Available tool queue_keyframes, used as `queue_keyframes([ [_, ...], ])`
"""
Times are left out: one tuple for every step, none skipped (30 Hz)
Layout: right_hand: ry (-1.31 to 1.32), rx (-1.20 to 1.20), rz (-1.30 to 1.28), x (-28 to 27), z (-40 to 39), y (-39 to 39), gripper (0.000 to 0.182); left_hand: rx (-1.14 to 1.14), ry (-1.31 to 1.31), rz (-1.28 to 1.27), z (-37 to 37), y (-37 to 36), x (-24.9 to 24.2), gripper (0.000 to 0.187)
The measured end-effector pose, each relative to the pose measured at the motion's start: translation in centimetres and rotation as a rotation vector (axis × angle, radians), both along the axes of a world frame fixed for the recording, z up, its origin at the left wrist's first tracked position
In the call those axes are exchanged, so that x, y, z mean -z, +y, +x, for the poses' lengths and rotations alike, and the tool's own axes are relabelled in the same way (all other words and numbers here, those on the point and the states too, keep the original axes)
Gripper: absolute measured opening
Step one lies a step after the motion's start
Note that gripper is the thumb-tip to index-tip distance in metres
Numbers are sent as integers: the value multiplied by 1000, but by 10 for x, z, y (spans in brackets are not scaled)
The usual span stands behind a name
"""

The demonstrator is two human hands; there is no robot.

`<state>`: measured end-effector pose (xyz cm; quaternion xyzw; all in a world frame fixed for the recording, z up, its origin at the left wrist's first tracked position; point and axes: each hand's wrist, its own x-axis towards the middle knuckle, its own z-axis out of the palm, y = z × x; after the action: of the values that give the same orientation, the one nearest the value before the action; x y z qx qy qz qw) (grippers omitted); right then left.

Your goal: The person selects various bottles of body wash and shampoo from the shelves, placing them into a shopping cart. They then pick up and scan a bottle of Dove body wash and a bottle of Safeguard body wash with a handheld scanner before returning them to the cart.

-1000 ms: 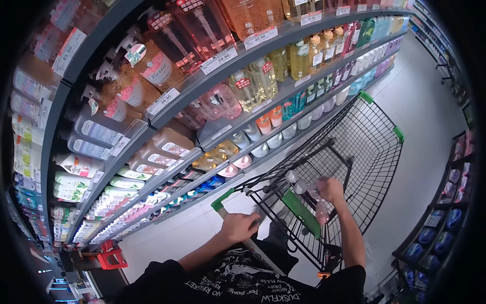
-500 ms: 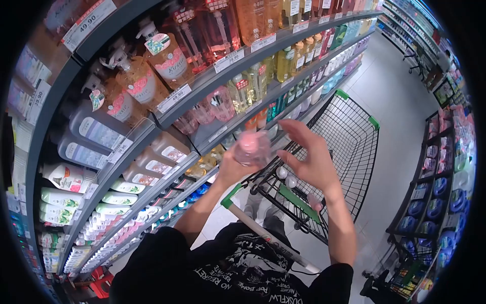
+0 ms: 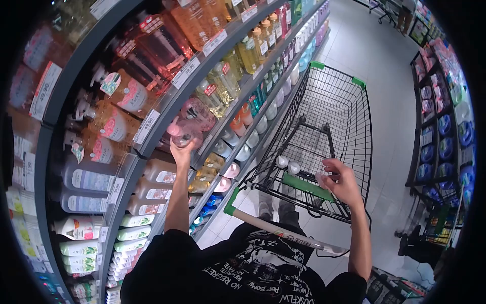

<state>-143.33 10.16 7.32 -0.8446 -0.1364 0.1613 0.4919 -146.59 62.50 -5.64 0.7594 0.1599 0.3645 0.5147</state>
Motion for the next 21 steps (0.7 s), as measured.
queue_keyframes([
  [6, 16, 7, 2, 0, -3, 38, 16, 6, 7, 4, 0, 1, 64],
  [27, 33, 7, 4, 1, -6, 37, 9, -37, -73, 7, 0, 1, 63],
  [45, 47, 5, 6, 3, -10, 37, 0, -81, -156, 11, -1, 2, 63],
  [68, 65, 5, 10, 5, -14, 37, -5, -95, -173, 13, 1, 3, 63],
  [73, 74, 9, 15, 9, -17, 37, 4, -89, -170, 15, 3, 2, 63],
  [84, 86, -3, 20, 12, -19, 37, 4, -62, -169, 15, 6, 4, 63],
  [95, 97, -17, 25, 16, -23, 37, 2, -36, -168, 16, 7, 6, 63],
  [101, 102, -14, 32, 21, -26, 37, -2, -38, -157, 16, 7, 9, 64],
  [113, 100, -13, 39, 26, -30, 37, 1, -32, -154, 17, 5, 8, 64],
  [125, 95, -12, 47, 33, -33, 38, -9, -35, -161, 17, 2, 6, 66],
  [130, 95, -11, 55, 41, -37, 38, -21, -38, -168, 18, 1, 5, 67],
  [109, 69, -34, 64, 47, -41, 38, -24, -27, -167, 18, 2, 4, 67],
  [93, 46, -59, 76, 54, -47, 37, -16, -34, -170, 18, 5, 4, 70],
  [48, 16, -64, 95, 65, -54, 38, -3, -37, -176, 17, 7, 4, 73],
  [46, 7, -141, 101, 74, -54, 39, -37, -2, -116, 14, 17, 14, 73],
  [47, 10, -230, 104, 80, -57, 39, -55, 36, -67, 12, 28, 26, 72],
  [41, 3, -278, 118, 89, -63, 42, 25, -2, -127, 9, 33, 32, 66],
  [32, 18, -320, 147, 98, -71, 41, 25, 42, -104, 11, 30, 24, 63],
  [68, 17, -394, 159, 106, -75, 40, -13, 72, -92, 12, 19, 13, 65],
  [110, -16, -489, 171, 113, -78, 41, -79, 149, -65, 10, 26, 19, 71],
  [156, -45, -618, 174, 118, -76, 44, -130, 268, 51, 9, 23, 10, 83],
])
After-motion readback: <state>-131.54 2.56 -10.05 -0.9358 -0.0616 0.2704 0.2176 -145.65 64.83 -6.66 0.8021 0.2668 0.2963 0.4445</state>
